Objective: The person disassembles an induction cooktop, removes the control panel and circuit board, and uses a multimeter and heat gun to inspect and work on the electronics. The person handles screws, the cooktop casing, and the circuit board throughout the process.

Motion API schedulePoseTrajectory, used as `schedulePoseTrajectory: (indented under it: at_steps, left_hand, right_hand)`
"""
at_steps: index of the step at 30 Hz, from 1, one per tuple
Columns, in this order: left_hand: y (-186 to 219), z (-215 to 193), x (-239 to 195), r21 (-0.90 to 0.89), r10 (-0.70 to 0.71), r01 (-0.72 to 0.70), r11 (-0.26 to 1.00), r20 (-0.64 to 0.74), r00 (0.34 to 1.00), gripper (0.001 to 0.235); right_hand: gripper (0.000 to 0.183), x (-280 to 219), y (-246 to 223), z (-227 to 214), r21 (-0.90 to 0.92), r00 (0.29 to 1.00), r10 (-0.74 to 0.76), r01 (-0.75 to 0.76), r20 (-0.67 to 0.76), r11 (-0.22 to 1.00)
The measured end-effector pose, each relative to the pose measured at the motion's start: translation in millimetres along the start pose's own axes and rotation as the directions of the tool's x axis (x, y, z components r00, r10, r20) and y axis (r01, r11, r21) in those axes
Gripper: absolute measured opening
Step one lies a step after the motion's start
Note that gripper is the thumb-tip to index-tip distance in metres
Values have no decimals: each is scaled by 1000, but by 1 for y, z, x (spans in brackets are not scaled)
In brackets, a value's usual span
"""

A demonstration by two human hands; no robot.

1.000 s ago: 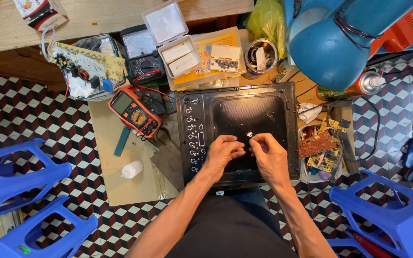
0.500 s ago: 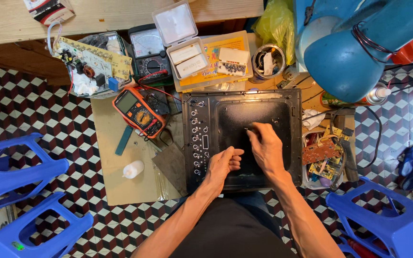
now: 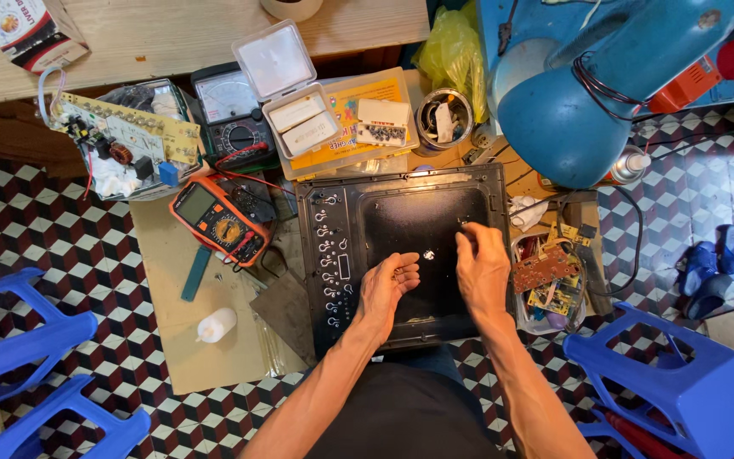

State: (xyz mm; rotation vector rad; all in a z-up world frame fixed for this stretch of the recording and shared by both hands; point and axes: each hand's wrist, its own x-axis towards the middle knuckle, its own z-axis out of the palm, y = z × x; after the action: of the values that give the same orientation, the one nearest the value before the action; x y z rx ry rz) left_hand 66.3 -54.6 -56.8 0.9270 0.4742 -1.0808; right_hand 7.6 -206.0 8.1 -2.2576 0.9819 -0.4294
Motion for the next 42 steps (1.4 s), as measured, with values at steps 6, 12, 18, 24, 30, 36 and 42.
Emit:
schedulePoseTrajectory:
  at_steps: [6,12,18,24,30,36,42]
  left_hand:
    - [-4,-4,0,19,-76,77,997,-35,996,44]
    - [-7,13,19,-39,-95,95,995,4,996,46]
    - [-10,16,28,22,-60,60,998,10,998,47]
    - [-4,17,24,20,-65,65,998,6,998,49]
    - [6,12,17,-91,-39,42,995,35,999,54]
    - [14,-31,-32,-60,22,-31,998,-141,990,50]
    - [28,-67,-54,-208,60,-112,972,-244,968,42]
  right_hand:
    - [12,34,41,15,-77,998,17,-12,62,997]
    - [14,9,10,-12,171,933,174,-236,315,957]
    - [18,20,15,4,-46,999,15,-13,52,999]
    - [11,37,24,14,-153,994,22,-6,103,988]
    - [20,3,-26,-12,192,875,-135,49,464,980]
    - [20,8,-54,39,184,838,-238,168,490,968]
    - [14,2,-51,77,102,848,-257,237,463,966]
